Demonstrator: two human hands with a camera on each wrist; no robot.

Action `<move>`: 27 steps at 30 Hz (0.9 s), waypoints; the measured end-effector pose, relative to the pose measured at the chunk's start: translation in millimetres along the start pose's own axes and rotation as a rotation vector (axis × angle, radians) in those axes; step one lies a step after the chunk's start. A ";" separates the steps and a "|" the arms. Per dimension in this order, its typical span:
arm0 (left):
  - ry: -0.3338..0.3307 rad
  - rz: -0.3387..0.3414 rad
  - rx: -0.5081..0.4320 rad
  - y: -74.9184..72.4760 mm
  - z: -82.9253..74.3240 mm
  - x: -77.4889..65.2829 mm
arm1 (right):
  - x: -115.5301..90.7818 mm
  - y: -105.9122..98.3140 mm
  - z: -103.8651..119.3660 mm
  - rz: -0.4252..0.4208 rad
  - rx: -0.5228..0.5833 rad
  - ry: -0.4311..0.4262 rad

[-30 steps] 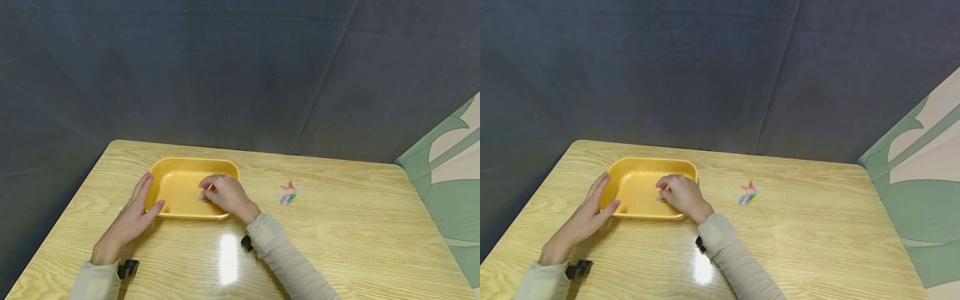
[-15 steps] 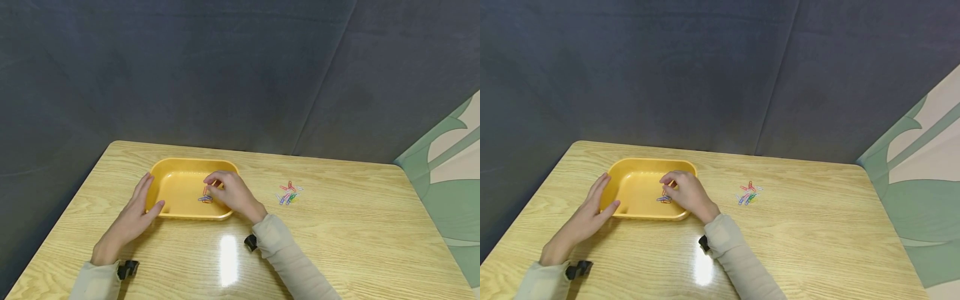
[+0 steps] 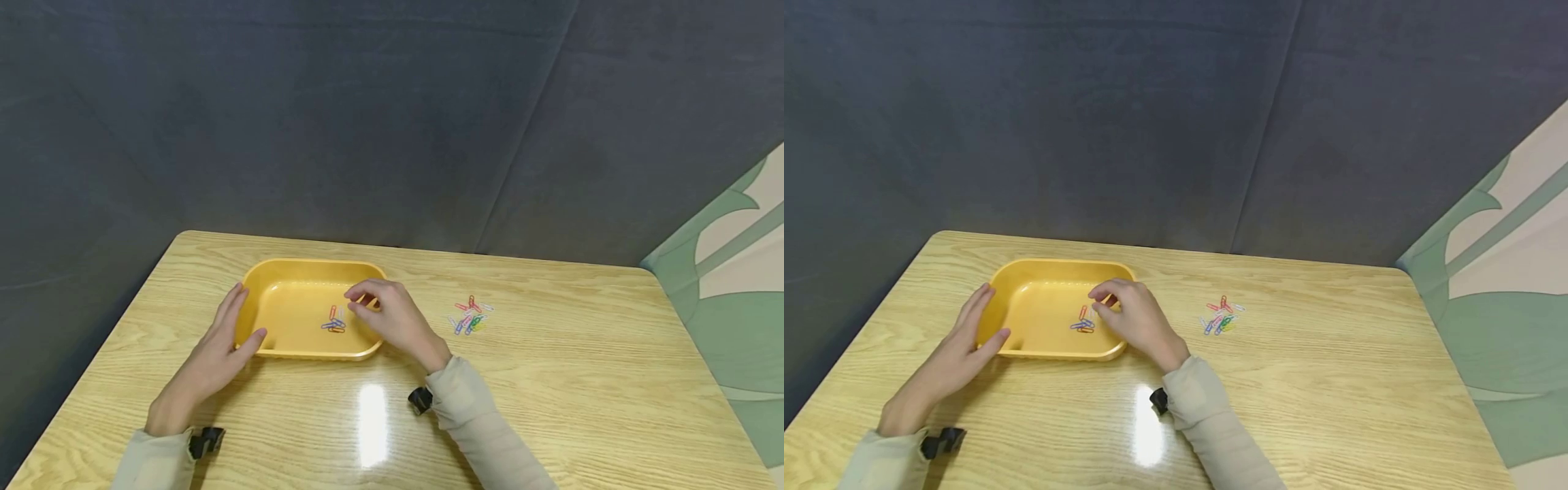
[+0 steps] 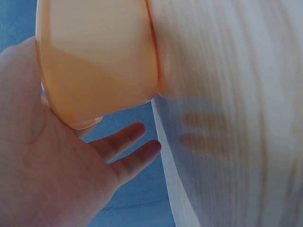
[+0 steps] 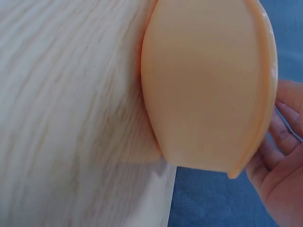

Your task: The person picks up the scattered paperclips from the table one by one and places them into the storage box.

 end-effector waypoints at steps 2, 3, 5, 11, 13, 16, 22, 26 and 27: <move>-0.001 0.000 0.005 0.0 0.5 0.1 | -1.6 -2.8 -0.3 -0.006 -0.003 0.001; 0.000 0.000 0.007 0.1 0.6 0.1 | -2.4 -4.1 -0.2 -0.008 -0.005 0.001; 0.000 0.001 0.011 0.2 0.7 0.2 | -3.7 -6.7 0.2 -0.014 -0.008 -0.001; 0.002 -0.001 0.017 0.3 0.4 0.3 | -8.5 -14.4 0.1 -0.025 -0.009 0.008; 0.000 -0.001 0.020 0.3 0.5 0.4 | -10.7 -17.3 -0.2 -0.033 -0.002 0.008; 0.000 0.000 0.020 0.0 0.5 0.1 | -14.4 -21.3 -0.9 -0.053 0.005 0.004; 0.003 -0.001 0.010 -0.9 0.1 -0.1 | -22.1 -25.2 -2.4 -0.072 0.011 0.006; 0.008 0.001 0.003 -0.7 -0.6 0.4 | -27.3 -29.8 -3.7 -0.081 0.003 0.031; 0.008 0.002 0.000 -0.6 -0.7 0.4 | -28.7 -31.4 -4.1 -0.083 -0.001 0.038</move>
Point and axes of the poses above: each hand's wrist, its own x-axis towards the middle knuckle, its own y-axis out of the palm, z = x × y, the point moved 6 cm from there along x, towards the middle knuckle
